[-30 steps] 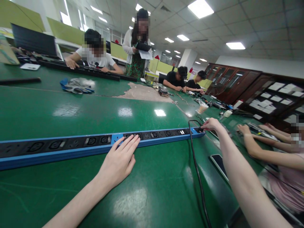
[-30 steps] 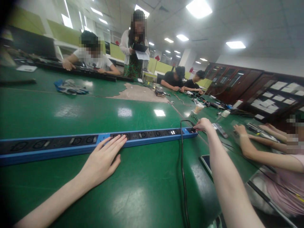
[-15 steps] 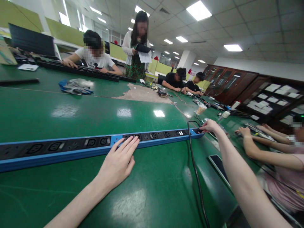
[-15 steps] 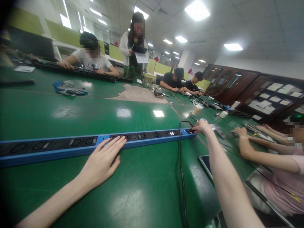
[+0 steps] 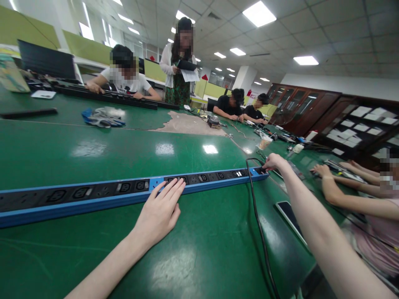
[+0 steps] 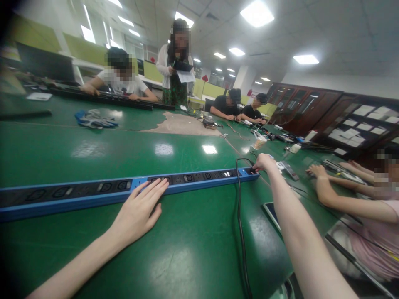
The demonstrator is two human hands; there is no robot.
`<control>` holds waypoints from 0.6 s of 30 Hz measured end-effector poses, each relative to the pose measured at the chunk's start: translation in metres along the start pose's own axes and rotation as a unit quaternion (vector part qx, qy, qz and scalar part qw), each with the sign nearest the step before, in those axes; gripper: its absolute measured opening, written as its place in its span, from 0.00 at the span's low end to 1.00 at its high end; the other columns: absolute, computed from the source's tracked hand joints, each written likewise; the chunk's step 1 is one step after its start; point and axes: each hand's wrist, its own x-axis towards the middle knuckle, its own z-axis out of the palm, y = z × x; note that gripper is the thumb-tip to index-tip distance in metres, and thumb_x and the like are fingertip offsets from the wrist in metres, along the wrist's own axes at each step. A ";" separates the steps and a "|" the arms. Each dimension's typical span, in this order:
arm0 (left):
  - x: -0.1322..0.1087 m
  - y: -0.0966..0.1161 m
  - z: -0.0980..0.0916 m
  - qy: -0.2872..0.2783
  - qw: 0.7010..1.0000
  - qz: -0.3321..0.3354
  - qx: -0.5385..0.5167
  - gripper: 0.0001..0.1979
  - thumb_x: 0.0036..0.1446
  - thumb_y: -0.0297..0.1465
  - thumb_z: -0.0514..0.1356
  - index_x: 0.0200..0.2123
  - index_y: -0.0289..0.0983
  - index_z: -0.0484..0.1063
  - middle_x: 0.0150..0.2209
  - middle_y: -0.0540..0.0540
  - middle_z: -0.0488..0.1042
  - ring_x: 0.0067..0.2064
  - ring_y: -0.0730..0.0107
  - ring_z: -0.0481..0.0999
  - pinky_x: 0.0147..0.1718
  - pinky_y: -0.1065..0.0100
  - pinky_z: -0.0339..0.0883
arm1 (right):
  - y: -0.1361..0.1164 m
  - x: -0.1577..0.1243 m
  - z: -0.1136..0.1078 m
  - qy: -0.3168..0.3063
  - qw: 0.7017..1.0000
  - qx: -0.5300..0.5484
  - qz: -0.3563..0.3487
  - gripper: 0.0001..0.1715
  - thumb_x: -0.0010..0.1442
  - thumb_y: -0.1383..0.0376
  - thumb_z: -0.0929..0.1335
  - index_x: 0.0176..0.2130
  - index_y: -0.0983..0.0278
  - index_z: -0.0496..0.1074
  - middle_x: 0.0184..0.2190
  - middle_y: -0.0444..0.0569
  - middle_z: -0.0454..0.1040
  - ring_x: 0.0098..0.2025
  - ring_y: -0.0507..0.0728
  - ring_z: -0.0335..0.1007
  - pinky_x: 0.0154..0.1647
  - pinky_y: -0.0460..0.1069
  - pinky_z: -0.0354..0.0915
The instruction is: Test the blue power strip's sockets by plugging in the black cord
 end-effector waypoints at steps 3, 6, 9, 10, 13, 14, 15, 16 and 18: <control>0.000 0.001 -0.001 -0.002 1.000 -0.003 -0.001 0.36 0.65 0.26 0.53 0.76 0.38 0.56 0.75 0.43 0.59 0.75 0.54 0.61 0.74 0.45 0.54 | 0.005 0.000 0.003 -0.087 0.996 -0.021 0.022 0.16 0.50 0.52 0.80 0.29 0.61 0.80 0.24 0.53 0.80 0.31 0.61 0.80 0.37 0.52 0.74; 0.000 0.001 -0.001 0.005 1.000 -0.001 -0.009 0.37 0.65 0.26 0.54 0.77 0.39 0.55 0.75 0.42 0.60 0.75 0.53 0.62 0.73 0.45 0.55 | 0.013 -0.002 0.007 -0.065 0.997 -0.048 0.014 0.14 0.53 0.53 0.78 0.31 0.60 0.81 0.28 0.52 0.82 0.35 0.61 0.80 0.38 0.51 0.72; 0.000 0.001 -0.001 0.011 1.000 0.004 -0.012 0.39 0.65 0.26 0.54 0.78 0.41 0.53 0.75 0.42 0.60 0.75 0.53 0.62 0.73 0.44 0.55 | 0.020 -0.003 0.014 -0.040 0.998 -0.050 0.001 0.15 0.55 0.53 0.77 0.37 0.61 0.81 0.32 0.50 0.82 0.37 0.60 0.79 0.38 0.49 0.70; -0.001 0.001 -0.001 0.012 1.000 0.005 -0.012 0.39 0.65 0.26 0.54 0.78 0.41 0.53 0.75 0.42 0.60 0.75 0.53 0.63 0.73 0.43 0.55 | 0.021 -0.004 0.016 -0.040 0.999 -0.037 -0.002 0.17 0.56 0.53 0.77 0.40 0.62 0.81 0.33 0.50 0.83 0.36 0.58 0.79 0.38 0.48 0.69; -0.001 0.001 -0.001 0.011 1.000 0.005 -0.010 0.39 0.65 0.26 0.54 0.78 0.40 0.53 0.75 0.42 0.60 0.75 0.53 0.62 0.73 0.43 0.55 | 0.025 -0.007 0.025 -0.031 0.999 -0.023 -0.014 0.20 0.60 0.53 0.75 0.44 0.65 0.79 0.36 0.51 0.83 0.37 0.57 0.77 0.37 0.47 0.67; -0.001 0.001 -0.001 0.010 1.000 0.005 -0.009 0.38 0.65 0.26 0.54 0.78 0.40 0.53 0.75 0.42 0.60 0.75 0.53 0.62 0.73 0.44 0.55 | 0.026 -0.008 0.027 -0.019 0.999 -0.036 -0.019 0.20 0.61 0.53 0.74 0.45 0.65 0.79 0.38 0.52 0.83 0.39 0.58 0.78 0.38 0.47 0.67; -0.001 0.001 -0.001 0.010 1.000 0.005 -0.009 0.38 0.65 0.26 0.54 0.77 0.40 0.54 0.75 0.42 0.60 0.75 0.54 0.62 0.73 0.44 0.55 | 0.026 -0.008 0.029 -0.007 0.998 -0.055 -0.024 0.19 0.62 0.53 0.73 0.45 0.65 0.78 0.40 0.54 0.83 0.41 0.59 0.78 0.39 0.47 0.67; -0.001 0.001 -0.001 0.009 1.000 0.005 -0.008 0.38 0.65 0.26 0.54 0.77 0.40 0.54 0.75 0.41 0.60 0.75 0.54 0.62 0.73 0.44 0.55 | 0.026 -0.009 0.031 0.005 0.997 -0.074 -0.027 0.19 0.63 0.52 0.72 0.45 0.65 0.78 0.42 0.56 0.83 0.44 0.61 0.79 0.41 0.48 0.67; -0.001 0.002 -0.002 0.008 1.000 0.004 -0.008 0.37 0.65 0.25 0.54 0.77 0.39 0.55 0.75 0.41 0.60 0.75 0.54 0.62 0.73 0.44 0.55 | 0.025 -0.011 0.033 0.019 0.994 -0.100 -0.027 0.19 0.66 0.52 0.70 0.45 0.65 0.77 0.45 0.59 0.82 0.47 0.63 0.79 0.44 0.50 0.67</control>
